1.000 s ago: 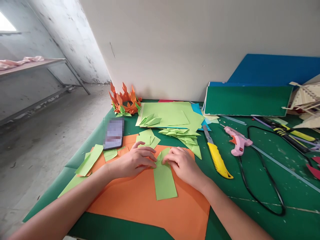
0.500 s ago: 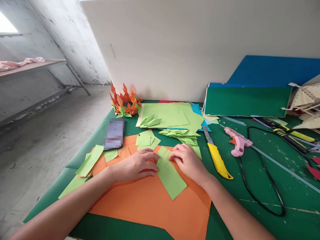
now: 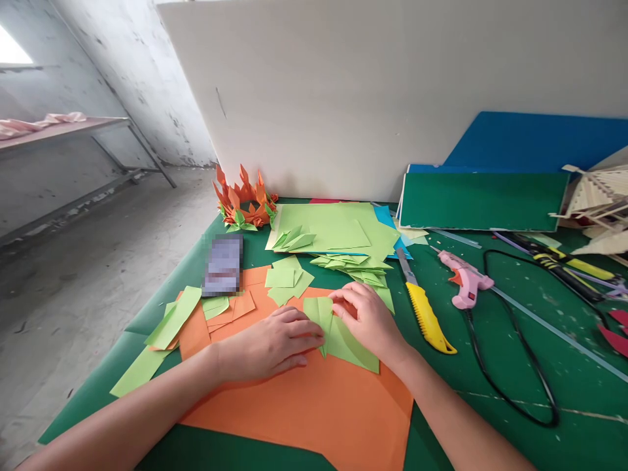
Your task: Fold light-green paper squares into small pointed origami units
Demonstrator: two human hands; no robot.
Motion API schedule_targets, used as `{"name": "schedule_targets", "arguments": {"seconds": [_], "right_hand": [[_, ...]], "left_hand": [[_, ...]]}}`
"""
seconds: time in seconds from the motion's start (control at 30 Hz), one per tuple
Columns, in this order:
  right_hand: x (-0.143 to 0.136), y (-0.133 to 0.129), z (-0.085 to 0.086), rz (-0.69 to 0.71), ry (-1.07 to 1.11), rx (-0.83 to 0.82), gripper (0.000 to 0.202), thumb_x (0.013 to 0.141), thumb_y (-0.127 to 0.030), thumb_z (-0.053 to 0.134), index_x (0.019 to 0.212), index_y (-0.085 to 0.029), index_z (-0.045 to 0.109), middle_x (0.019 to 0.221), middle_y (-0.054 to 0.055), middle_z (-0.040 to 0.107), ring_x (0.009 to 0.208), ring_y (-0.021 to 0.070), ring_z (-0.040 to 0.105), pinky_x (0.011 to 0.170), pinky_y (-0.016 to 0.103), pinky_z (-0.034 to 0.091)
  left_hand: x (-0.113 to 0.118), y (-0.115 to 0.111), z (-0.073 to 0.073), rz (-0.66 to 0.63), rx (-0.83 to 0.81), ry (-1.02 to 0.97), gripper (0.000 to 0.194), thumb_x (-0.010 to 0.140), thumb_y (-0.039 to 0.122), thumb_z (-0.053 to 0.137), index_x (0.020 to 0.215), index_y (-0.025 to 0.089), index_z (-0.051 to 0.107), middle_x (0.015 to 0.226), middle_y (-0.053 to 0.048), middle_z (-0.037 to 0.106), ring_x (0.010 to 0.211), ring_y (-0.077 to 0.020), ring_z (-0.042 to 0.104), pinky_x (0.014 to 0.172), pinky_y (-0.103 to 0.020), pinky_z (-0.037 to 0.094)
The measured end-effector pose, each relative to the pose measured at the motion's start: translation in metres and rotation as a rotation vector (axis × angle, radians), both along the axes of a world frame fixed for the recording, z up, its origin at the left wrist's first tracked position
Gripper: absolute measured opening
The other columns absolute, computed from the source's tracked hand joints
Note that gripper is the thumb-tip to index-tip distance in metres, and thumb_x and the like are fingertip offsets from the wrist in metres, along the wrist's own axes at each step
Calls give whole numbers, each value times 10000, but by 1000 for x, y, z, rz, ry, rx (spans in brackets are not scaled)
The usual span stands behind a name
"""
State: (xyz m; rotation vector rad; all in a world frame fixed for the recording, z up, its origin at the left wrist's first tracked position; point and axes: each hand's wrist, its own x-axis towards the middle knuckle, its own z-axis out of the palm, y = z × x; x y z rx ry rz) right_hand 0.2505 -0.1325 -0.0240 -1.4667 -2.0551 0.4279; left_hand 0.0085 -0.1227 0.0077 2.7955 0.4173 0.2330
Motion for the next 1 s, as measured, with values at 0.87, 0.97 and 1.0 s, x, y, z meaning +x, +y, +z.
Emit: {"name": "schedule_targets", "arguments": {"seconds": [0.87,0.97,1.0], "right_hand": [[-14,-10,2,206,-61,143,228,972,-168,432,935,-221,650,914,64,665,864,210,625,763,345,503],[-15,-10,2,210,-62,133,243,977,-171,423,927,-230,653,894,61,654,854,211,615,748,346,501],[-15,-10,2,209,-64,131,248,980,-178,419,925,-232,655,888,61,652,851,212,613,742,346,502]], "left_hand": [[14,-34,-7,254,155,120,455,895,478,582,1322,325,544,1398,-146,396,1286,-326,419,991,-452,460],[13,-33,-9,256,144,91,472,889,474,592,1338,347,527,1378,-125,401,1268,-320,428,997,-450,456],[12,-33,-9,258,141,81,476,888,475,592,1342,351,523,1372,-121,401,1264,-321,428,999,-452,453]]}}
